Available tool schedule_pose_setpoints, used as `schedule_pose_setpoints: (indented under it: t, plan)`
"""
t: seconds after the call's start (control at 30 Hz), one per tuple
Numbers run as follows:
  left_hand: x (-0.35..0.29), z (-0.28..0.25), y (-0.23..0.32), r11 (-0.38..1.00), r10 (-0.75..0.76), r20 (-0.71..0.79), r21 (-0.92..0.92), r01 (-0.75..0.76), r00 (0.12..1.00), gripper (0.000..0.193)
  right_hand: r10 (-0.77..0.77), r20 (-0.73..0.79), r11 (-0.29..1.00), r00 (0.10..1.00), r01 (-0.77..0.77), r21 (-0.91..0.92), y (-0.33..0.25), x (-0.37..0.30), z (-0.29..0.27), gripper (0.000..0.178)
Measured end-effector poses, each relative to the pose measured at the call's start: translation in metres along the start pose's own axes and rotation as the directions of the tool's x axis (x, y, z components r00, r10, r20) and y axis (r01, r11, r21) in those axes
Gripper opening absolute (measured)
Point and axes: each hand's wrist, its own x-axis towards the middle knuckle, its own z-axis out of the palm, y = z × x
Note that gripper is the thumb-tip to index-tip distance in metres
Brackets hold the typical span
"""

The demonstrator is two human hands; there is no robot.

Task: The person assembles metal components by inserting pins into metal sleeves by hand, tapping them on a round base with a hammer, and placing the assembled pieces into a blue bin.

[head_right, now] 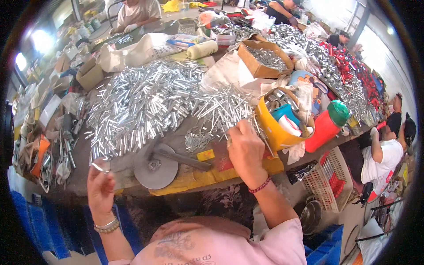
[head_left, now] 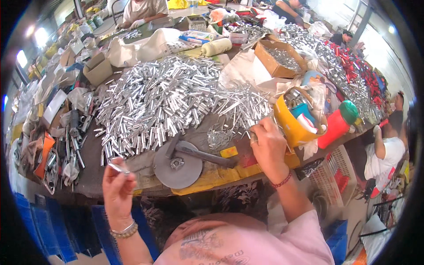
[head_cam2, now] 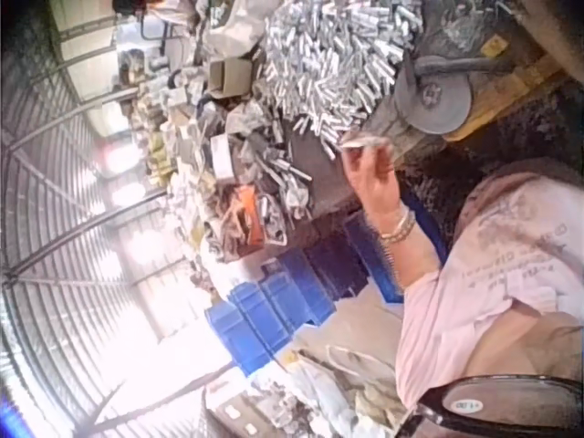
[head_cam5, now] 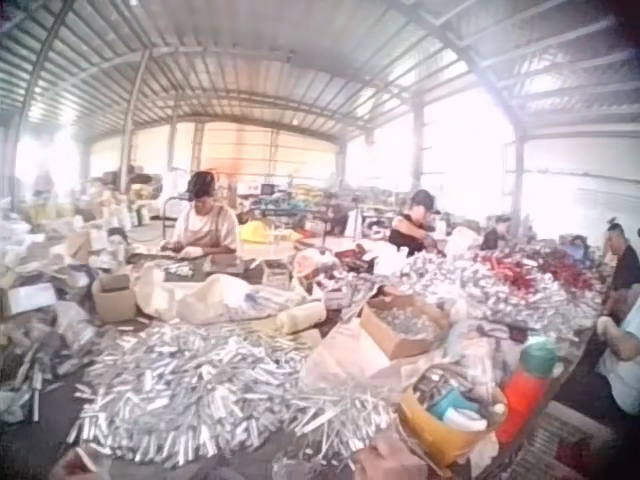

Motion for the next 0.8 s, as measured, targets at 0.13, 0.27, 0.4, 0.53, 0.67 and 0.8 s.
schedule_pose_setpoints:
  t: [0.13, 0.27, 0.4, 0.53, 0.67, 0.8]
  plan:
    - [-0.008, 0.049, -0.016, 0.854, -0.046, 0.048, 0.520, 0.014, 0.998, 0.025, -0.106, -0.049, 0.994, 0.993, 0.104, -0.028, -0.015, -0.001, -0.007, 0.016]
    - [-0.013, 0.069, -0.039, 0.674, 0.111, 0.253, 0.691, -0.259, 0.961, 0.019, -0.228, -0.056, 0.950, 0.972, 0.235, 0.207, -0.055, -0.002, -0.009, 0.013]
    - [-0.008, 0.066, -0.045, 0.387, 0.235, 0.396, 0.800, -0.459, 0.888, 0.019, -0.385, 0.054, 0.867, 0.921, 0.340, 0.365, -0.095, -0.010, -0.003, 0.014]
    - [-0.010, 0.064, -0.039, 0.307, 0.228, 0.397, 0.837, -0.453, 0.889, 0.020, -0.455, 0.126, 0.820, 0.881, 0.360, 0.444, -0.109, -0.018, 0.010, 0.016]
    - [-0.010, 0.062, -0.035, 0.258, 0.221, 0.461, 0.822, -0.507, 0.860, 0.021, -0.444, 0.153, 0.817, 0.883, 0.330, 0.472, -0.115, -0.019, 0.015, 0.010]
    - [-0.008, 0.060, -0.033, 0.252, 0.186, 0.479, 0.820, -0.513, 0.858, 0.023, -0.437, 0.169, 0.824, 0.883, 0.318, 0.469, -0.119, -0.016, 0.016, 0.006]
